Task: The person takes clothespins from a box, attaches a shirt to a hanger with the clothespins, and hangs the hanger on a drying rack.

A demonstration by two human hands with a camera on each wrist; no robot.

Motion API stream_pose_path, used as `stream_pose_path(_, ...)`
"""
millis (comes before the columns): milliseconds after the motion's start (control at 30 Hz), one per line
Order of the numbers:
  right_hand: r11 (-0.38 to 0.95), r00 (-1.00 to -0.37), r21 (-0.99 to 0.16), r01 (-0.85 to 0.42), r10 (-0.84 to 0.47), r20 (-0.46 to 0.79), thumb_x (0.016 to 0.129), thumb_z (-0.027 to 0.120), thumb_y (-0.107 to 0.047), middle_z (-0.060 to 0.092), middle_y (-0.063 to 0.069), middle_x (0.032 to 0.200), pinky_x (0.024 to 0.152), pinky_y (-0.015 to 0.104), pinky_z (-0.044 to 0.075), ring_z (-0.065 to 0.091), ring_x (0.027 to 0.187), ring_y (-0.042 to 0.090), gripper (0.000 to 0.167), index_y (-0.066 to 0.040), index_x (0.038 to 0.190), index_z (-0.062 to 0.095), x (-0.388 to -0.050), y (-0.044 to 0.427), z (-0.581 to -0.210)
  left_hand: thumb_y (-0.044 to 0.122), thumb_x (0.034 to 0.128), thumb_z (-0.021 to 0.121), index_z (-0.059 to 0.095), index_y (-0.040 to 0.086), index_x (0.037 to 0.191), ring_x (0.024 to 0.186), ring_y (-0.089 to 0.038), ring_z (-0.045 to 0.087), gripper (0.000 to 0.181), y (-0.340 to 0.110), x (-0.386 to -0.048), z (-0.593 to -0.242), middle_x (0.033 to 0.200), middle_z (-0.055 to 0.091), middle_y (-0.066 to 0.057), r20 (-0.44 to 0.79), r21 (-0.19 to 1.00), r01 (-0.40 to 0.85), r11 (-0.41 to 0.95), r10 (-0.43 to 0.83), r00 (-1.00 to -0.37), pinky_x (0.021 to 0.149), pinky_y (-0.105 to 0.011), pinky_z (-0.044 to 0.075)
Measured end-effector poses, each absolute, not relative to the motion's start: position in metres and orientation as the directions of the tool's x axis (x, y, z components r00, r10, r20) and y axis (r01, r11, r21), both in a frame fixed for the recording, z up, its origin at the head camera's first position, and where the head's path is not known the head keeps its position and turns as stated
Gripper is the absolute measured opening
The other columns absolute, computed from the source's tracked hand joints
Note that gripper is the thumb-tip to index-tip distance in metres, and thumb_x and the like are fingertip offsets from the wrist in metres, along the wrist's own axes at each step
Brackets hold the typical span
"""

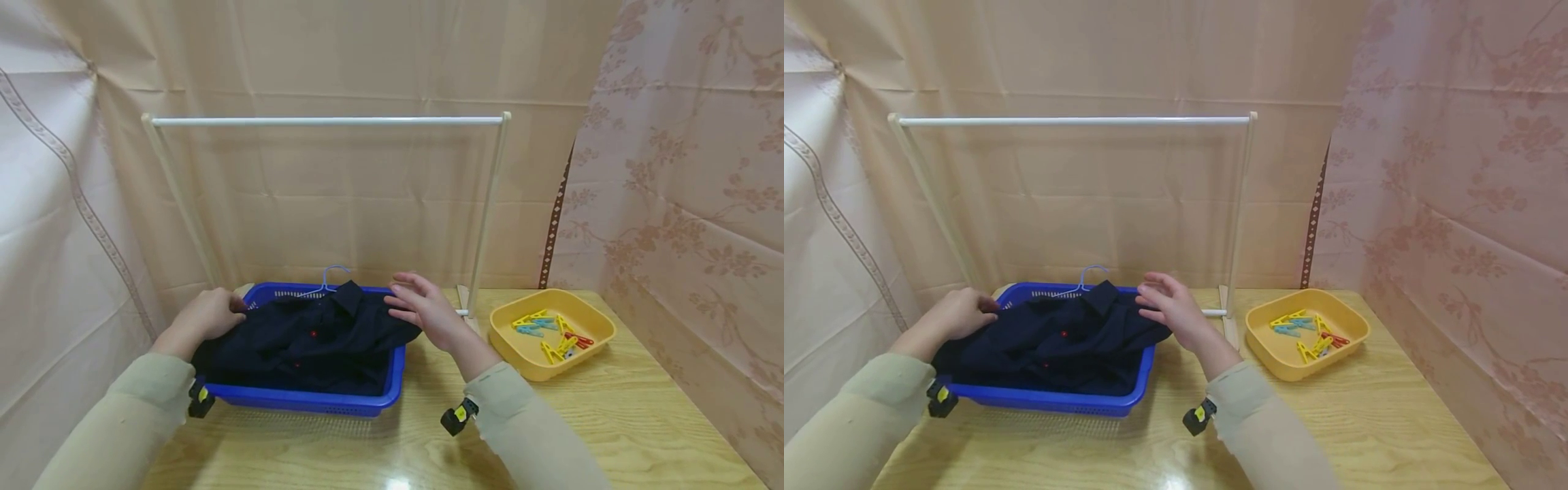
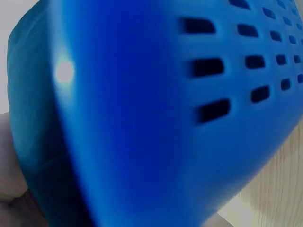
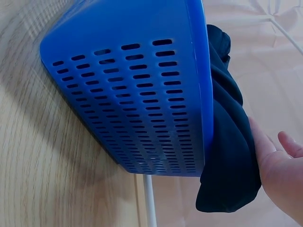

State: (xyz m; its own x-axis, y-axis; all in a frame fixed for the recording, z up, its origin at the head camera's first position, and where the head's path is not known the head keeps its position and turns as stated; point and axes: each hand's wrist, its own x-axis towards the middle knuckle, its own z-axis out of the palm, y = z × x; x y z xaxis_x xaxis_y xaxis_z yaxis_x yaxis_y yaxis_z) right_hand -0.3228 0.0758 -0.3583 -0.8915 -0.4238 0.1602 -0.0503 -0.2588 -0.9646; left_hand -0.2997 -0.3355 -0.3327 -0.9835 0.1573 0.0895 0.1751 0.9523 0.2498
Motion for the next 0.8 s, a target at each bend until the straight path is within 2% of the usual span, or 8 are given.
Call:
stream_pose_path(233,-0.268,-0.888,-0.962,-0.043,-0.43,0.159,0.106,0.053,-0.012,0.041,0.028,0.151,0.105,0.048,0.047,0.043,0.137,0.051,0.052,0.007,0.15,0.034,-0.3239,0.0733,-0.3611,0.016,0.091,0.07,0.076,-0.001,0.107,0.101,-0.048,0.065,0.024,-0.3399,-0.2978,-0.3345,0.107,0.071,-0.026,0.068,0.227,0.15,0.962,0.138,-0.988,0.086,-0.064,0.05)
stream_pose_path(800,-0.271,-0.886,-0.962,-0.037,-0.437,0.157,0.105,0.054,-0.012,0.042,0.027,0.15,0.105,0.047,0.048,0.046,0.135,0.048,0.053,0.006,0.15,0.035,-0.3248,0.0702,-0.3603,0.014,0.0914,0.069,0.075,-0.002,0.105,0.099,-0.048,0.065,0.022,-0.344,-0.2996,-0.3372,0.105,0.071,-0.026,0.062,0.203,0.16,0.966,0.15,-0.987,0.086,-0.064,0.05)
